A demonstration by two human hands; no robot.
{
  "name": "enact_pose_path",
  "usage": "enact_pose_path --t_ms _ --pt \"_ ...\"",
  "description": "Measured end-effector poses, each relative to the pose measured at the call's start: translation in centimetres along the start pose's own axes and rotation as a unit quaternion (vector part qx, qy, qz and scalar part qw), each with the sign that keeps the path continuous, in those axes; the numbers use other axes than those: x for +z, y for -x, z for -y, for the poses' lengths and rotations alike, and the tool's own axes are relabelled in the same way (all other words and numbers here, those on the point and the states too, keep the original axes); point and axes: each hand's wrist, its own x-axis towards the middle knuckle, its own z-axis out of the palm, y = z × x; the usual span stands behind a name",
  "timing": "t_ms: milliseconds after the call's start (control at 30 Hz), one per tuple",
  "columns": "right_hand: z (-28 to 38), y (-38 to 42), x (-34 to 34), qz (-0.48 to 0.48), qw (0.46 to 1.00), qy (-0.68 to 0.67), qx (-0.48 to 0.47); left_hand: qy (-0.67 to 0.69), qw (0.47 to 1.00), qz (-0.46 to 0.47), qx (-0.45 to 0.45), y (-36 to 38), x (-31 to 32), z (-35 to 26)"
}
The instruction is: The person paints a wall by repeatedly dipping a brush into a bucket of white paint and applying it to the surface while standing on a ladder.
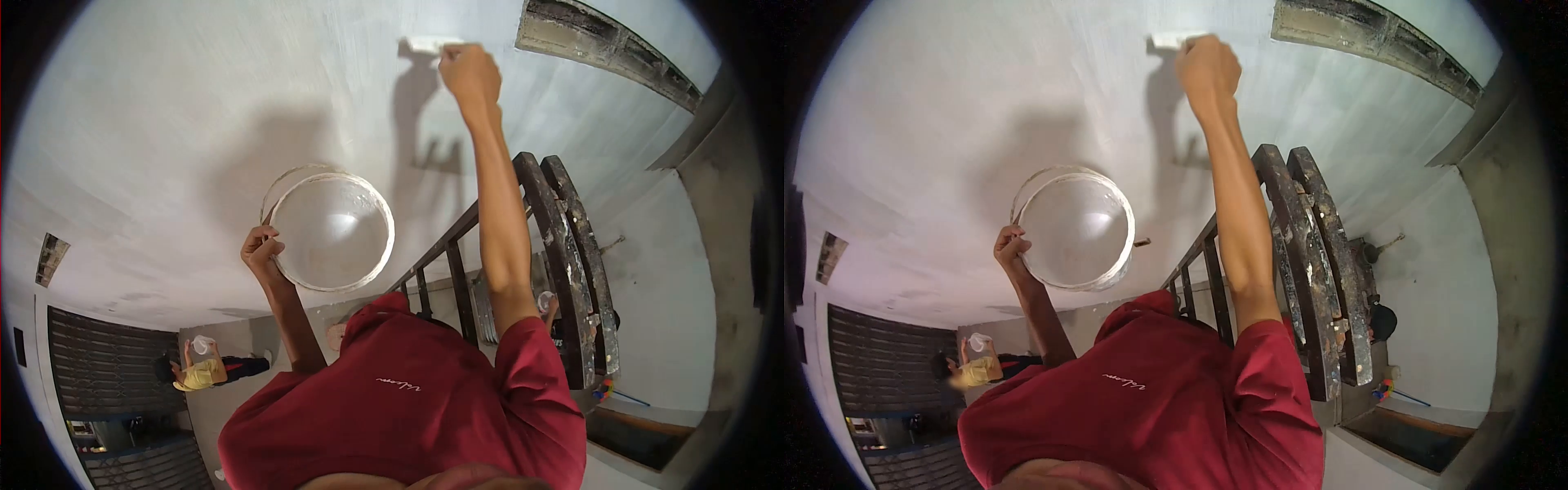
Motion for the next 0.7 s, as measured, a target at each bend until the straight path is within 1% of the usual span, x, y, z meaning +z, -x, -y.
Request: enact_pose_path --t_ms 33,100,167,200,233,267,300,333,400,433,500,533,600,633,700 --pt "0.6 0.1 -0.7 -0.045 0.999 -0.018 -0.017 0.001 1.000 0.000 -0.005 0.1 -0.1 0.0" --pt "1.1 1.3 -1.7 -0.127 0.989 -0.057 -0.054 -0.047 0.999 0.001 0.009 0.2 0.5 -1.1" --pt "0.6 3.5 -3.0 -0.116 0.986 -0.051 -0.108 -0.091 0.996 -0.015 0.018 0.2 0.3 -0.6" --pt "1.0 5.3 -4.5 -0.040 0.995 -0.057 -0.072 -0.115 0.993 -0.026 0.020 -0.1 -0.3 0.0" --pt "2.0 7.0 -6.6 0.100 0.992 -0.073 -0.006 -0.098 0.995 -0.015 0.029 -0.3 -0.7 0.2" --pt "1.2 8.7 -6.6 0.114 0.975 -0.159 -0.102 -0.082 0.996 -0.003 0.041 -0.2 -0.5 -0.1" --pt "2.7 10.5 -8.4 0.191 0.969 -0.145 -0.061 -0.042 0.999 0.006 0.035 0.6 0.1 -0.7" --pt "3.3 12.1 -8.9 0.253 0.955 -0.143 -0.050 0.004 0.999 0.022 0.034 0.8 1.0 -1.3" --pt "4.3 13.9 -9.1 0.360 0.924 -0.128 -0.031 -0.008 0.998 0.053 0.035 0.8 1.4 -2.1" --pt "4.7 14.5 -8.1 0.371 0.922 -0.085 -0.074 -0.011 0.997 0.071 0.033 0.8 1.5 -2.2" --pt "4.3 16.2 -5.1 0.385 0.909 0.000 -0.159 -0.047 0.998 0.046 0.014 0.5 2.4 -1.5" --pt "4.5 16.7 -4.2 0.389 0.910 0.003 -0.143 -0.065 0.997 0.035 0.004 0.5 2.6 -1.3" --pt "4.9 17.3 -3.1 0.391 0.914 0.009 -0.106 -0.098 0.994 0.047 0.015 0.3 2.5 -0.2" --pt "5.1 17.3 -3.3 0.389 0.915 0.033 -0.101 -0.112 0.992 0.052 0.026 0.1 2.5 0.3" --pt "4.8 17.2 -4.1 0.367 0.920 0.030 -0.132 -0.140 0.989 0.046 0.028 -0.1 2.1 0.9"
